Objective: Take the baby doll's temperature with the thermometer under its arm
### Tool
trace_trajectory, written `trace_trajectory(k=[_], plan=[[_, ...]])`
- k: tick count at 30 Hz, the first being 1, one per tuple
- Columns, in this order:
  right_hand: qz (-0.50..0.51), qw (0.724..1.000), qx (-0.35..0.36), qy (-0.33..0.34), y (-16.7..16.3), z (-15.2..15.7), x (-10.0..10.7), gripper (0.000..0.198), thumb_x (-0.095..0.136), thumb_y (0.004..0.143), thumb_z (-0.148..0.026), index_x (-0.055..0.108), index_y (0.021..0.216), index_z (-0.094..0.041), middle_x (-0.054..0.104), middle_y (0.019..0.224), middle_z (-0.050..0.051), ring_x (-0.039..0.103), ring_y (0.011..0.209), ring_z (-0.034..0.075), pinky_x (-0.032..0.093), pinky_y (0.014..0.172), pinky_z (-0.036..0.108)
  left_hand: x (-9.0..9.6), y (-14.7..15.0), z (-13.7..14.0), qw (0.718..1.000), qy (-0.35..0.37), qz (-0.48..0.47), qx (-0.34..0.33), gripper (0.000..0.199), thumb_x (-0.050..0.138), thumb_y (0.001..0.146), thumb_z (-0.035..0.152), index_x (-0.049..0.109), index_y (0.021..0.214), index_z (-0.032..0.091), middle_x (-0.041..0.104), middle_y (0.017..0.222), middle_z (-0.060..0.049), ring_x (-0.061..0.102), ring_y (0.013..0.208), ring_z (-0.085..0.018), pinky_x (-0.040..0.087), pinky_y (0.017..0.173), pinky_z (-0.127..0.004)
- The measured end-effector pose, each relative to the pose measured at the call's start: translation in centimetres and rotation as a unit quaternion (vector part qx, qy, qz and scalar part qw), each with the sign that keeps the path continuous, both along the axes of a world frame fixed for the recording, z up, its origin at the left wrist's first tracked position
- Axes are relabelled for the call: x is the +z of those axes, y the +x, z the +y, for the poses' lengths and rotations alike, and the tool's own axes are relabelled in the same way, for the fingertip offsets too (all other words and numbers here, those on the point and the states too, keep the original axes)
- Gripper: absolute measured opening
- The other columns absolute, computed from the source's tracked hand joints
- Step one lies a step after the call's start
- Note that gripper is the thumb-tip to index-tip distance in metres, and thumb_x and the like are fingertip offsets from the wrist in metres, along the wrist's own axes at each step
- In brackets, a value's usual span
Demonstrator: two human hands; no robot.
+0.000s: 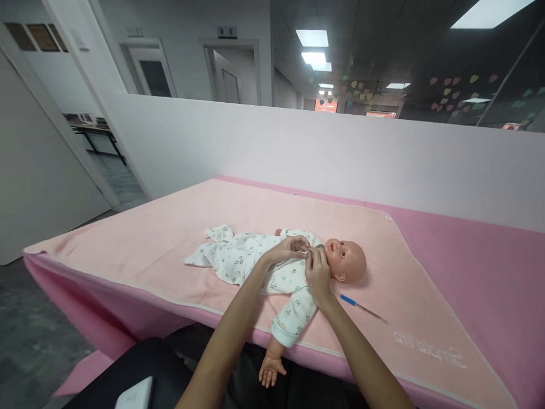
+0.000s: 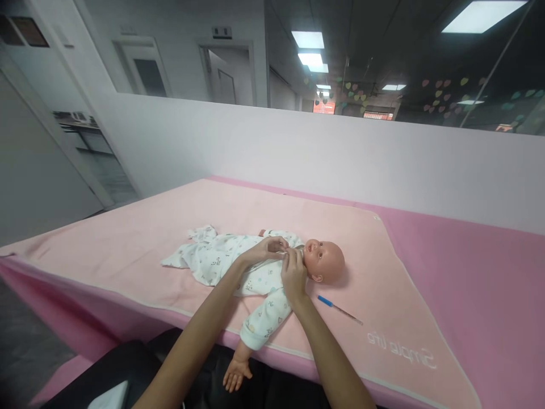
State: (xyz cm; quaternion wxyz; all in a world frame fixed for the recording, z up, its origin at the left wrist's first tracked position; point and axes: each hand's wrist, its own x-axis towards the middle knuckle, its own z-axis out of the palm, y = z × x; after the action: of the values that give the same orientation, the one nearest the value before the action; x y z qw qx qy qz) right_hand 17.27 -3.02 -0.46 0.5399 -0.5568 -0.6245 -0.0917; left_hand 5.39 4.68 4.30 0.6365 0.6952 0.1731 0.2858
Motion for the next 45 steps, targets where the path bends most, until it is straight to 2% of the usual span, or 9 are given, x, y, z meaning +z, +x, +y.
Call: trace_trajectory(k=[7,11,15,26,30,33,35,40,45], plan=[[0.084,0.996,0.028,-0.015,-0.33,-0.47,0.28,0.02,0.038,0.085,-0.016,0.056,0.094,-0.017,0.062,0.089,0.007,0.056,0.087,0.018,0.044,0.077,0.031,-0.67,0.51,0.37,0.998,-0.028,-0.024,0.048,0.033,0.076,0.057,0.021,0.057,0.084,0.012,0.062,0.08,-0.003,0.06,0.073,-0.011,0.045,0.069,-0.022],[0.1,0.994,0.029,-0.016,-0.5,-0.72,0.28,0.023,0.038,0.082,-0.014,0.054,0.097,-0.017,0.061,0.095,0.008,0.055,0.091,0.018,0.043,0.078,0.03,-0.86,0.61,0.63,0.998,-0.019,-0.033,0.054,0.032,0.075,0.057,0.017,0.059,0.084,0.012,0.062,0.082,-0.003,0.059,0.075,-0.01,0.044,0.07,-0.022],[0.128,0.99,0.037,-0.037,-0.49,-0.81,0.38,0.02,0.039,0.081,-0.014,0.052,0.097,-0.017,0.06,0.093,0.007,0.056,0.087,0.018,0.044,0.074,0.028,-0.84,0.68,0.69,0.998,-0.005,-0.019,0.063,0.031,0.074,0.058,0.018,0.06,0.084,0.012,0.063,0.077,-0.003,0.06,0.074,-0.011,0.043,0.069,-0.022],[0.106,0.993,0.039,-0.022,-0.26,-0.64,0.1,0.018,0.035,0.084,-0.017,0.051,0.091,-0.018,0.06,0.089,0.007,0.056,0.084,0.017,0.043,0.073,0.029,-0.86,0.88,0.59,0.997,0.009,-0.009,0.072,0.03,0.073,0.059,0.018,0.06,0.084,0.011,0.062,0.08,-0.004,0.059,0.073,-0.011,0.043,0.068,-0.022],[0.135,0.99,0.036,-0.023,-0.22,-0.67,0.05,0.017,0.036,0.084,-0.018,0.051,0.093,-0.017,0.061,0.09,0.008,0.057,0.084,0.018,0.045,0.073,0.029,-0.36,0.68,0.22,0.998,0.041,0.012,0.039,0.025,0.068,0.066,0.022,0.061,0.088,0.012,0.062,0.086,-0.006,0.058,0.079,-0.012,0.043,0.074,-0.024],[0.167,0.986,0.024,-0.01,-0.22,-0.64,-0.01,0.018,0.038,0.083,-0.02,0.05,0.097,-0.017,0.061,0.09,0.009,0.059,0.083,0.018,0.047,0.071,0.029,-0.01,0.58,-0.09,0.997,0.074,0.026,0.001,0.034,0.068,0.067,0.023,0.059,0.098,0.015,0.061,0.09,-0.006,0.057,0.084,-0.014,0.043,0.078,-0.025],[0.174,0.985,0.021,-0.003,-0.22,-0.57,-0.06,0.018,0.039,0.084,-0.021,0.05,0.097,-0.016,0.062,0.091,0.01,0.06,0.082,0.018,0.048,0.069,0.029,0.01,0.59,-0.15,0.996,0.088,0.03,0.003,0.042,0.07,0.065,0.024,0.057,0.104,0.016,0.06,0.091,-0.005,0.057,0.083,-0.013,0.043,0.077,-0.025],[0.158,0.987,0.003,-0.007,-0.13,-0.4,0.07,0.016,0.04,0.085,-0.024,0.051,0.095,-0.016,0.062,0.09,0.009,0.06,0.076,0.017,0.048,0.067,0.029,-0.24,0.66,-0.07,0.997,0.071,0.005,0.015,0.049,0.072,0.063,0.024,0.054,0.108,0.018,0.057,0.091,-0.003,0.055,0.079,-0.011,0.043,0.072,-0.023],[0.083,0.996,0.012,0.011,0.15,-0.76,0.43,0.018,0.038,0.084,-0.017,0.056,0.082,-0.018,0.059,0.079,0.005,0.057,0.077,0.016,0.047,0.07,0.029,-0.29,0.54,-0.26,0.998,0.05,-0.008,0.024,0.047,0.073,0.062,0.024,0.056,0.106,0.016,0.057,0.088,-0.003,0.056,0.075,-0.01,0.044,0.071,-0.023]])
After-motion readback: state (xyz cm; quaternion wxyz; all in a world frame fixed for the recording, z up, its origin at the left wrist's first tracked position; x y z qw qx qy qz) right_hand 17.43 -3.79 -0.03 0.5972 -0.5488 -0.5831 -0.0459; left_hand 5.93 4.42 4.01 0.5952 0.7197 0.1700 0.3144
